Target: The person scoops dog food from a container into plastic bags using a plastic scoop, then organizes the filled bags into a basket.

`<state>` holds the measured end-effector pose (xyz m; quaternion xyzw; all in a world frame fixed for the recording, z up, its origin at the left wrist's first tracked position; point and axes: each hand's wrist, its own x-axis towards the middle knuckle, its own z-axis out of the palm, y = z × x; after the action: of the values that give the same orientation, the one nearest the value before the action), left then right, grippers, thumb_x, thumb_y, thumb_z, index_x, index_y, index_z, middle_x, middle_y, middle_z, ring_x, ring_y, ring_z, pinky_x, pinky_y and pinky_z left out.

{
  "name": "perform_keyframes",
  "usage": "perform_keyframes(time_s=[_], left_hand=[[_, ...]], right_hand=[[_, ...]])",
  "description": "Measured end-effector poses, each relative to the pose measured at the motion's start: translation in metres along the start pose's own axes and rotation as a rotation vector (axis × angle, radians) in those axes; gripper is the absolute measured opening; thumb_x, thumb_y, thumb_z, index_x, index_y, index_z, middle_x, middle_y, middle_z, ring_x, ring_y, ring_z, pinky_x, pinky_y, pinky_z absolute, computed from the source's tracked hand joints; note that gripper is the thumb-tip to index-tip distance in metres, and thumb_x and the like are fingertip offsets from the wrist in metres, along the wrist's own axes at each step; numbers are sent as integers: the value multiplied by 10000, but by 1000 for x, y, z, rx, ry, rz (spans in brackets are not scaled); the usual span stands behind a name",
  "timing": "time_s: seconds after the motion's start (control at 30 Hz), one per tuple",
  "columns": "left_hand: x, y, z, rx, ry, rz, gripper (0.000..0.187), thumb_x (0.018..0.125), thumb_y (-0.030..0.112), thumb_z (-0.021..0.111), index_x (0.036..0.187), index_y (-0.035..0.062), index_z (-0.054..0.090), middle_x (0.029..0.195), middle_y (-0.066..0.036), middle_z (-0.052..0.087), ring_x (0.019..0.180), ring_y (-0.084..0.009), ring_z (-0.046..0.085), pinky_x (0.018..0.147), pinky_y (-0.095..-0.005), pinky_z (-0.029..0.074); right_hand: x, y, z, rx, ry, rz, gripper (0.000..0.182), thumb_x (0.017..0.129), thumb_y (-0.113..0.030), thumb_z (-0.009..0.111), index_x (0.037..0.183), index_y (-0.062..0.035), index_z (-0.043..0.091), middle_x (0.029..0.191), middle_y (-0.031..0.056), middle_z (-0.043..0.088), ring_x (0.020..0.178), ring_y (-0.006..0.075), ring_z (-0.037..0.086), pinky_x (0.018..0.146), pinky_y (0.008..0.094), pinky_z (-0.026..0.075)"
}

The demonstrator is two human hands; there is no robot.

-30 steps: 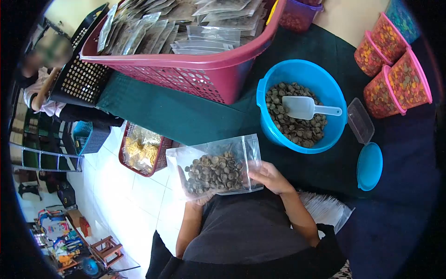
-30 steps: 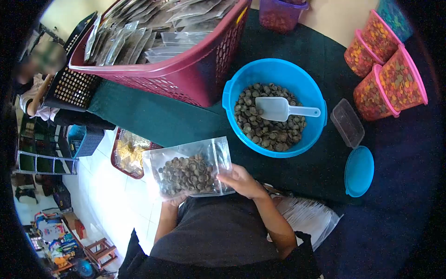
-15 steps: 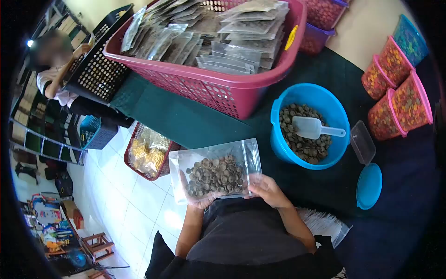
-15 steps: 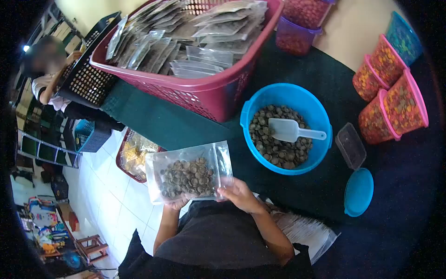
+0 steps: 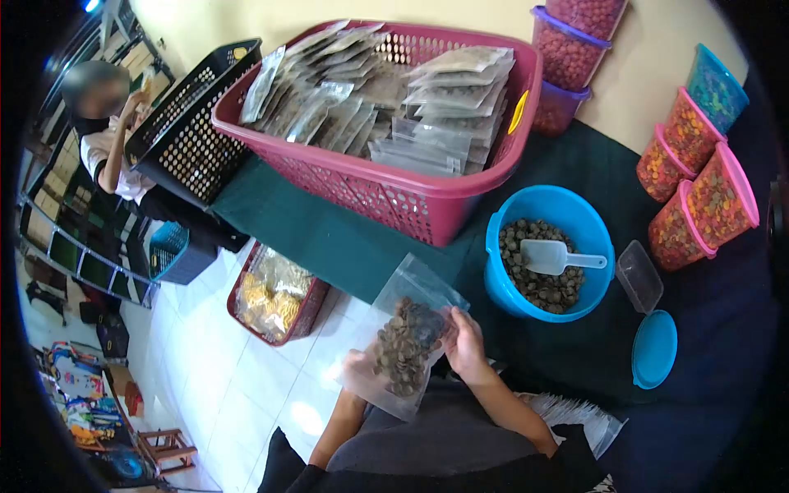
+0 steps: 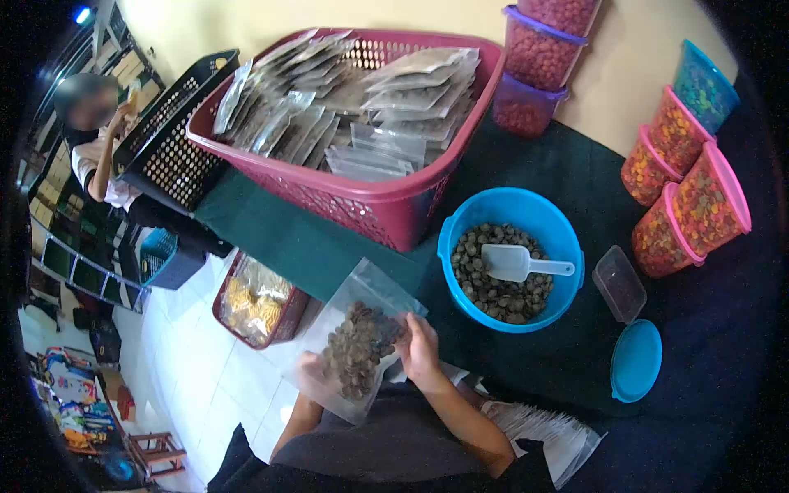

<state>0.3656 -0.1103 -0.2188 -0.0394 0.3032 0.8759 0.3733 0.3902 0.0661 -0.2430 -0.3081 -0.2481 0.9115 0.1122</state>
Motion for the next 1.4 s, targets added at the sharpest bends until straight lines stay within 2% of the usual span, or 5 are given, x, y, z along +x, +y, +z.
perform_keyframes(time_s=[0.1, 0.4, 0.63, 0.87, 1.4], left_hand=[[21, 40, 9, 109, 207, -244, 760, 746, 575, 372, 1241, 0, 325, 1217, -175, 400, 1065, -302, 432, 894, -397, 340], [128, 105, 2, 375, -301, -531, 666, 798, 513, 410, 1160, -45, 403, 1135, -144, 495, 942, -231, 539, 769, -322, 457], [126, 83, 0, 719, -135, -350, 313, 762, 96, 586, 1006, -86, 513, 956, -152, 581, 840, -227, 584, 784, -318, 457], [122, 73, -35, 702, -215, -452, 214, 759, 30, 560, 952, -60, 535, 903, -141, 596, 808, -202, 589, 737, -285, 475], [102, 102, -64, 884, -240, -430, 181, 698, 15, 600, 877, -7, 586, 840, -80, 606, 797, -163, 565, 701, -280, 432]], right_hand=[[11, 2, 9, -188, -73, 32, 186, 849, -199, 469, 896, -29, 527, 832, 50, 567, 730, 162, 562, 552, 300, 479], [42, 3, 32, -554, -8, -200, 176, 832, -147, 501, 848, 22, 548, 793, 73, 582, 721, 135, 545, 682, 266, 419], [25, 14, 32, -476, 43, -284, 155, 787, -134, 564, 829, 16, 568, 800, 80, 594, 739, 135, 563, 656, 250, 432], [9, 40, 32, -513, 57, -103, 293, 663, -124, 700, 895, 5, 576, 830, 77, 591, 742, 152, 569, 671, 251, 454], [16, 128, 65, -496, 365, -613, 357, 589, -9, 713, 872, -18, 495, 795, 56, 570, 725, 131, 561, 649, 267, 467]])
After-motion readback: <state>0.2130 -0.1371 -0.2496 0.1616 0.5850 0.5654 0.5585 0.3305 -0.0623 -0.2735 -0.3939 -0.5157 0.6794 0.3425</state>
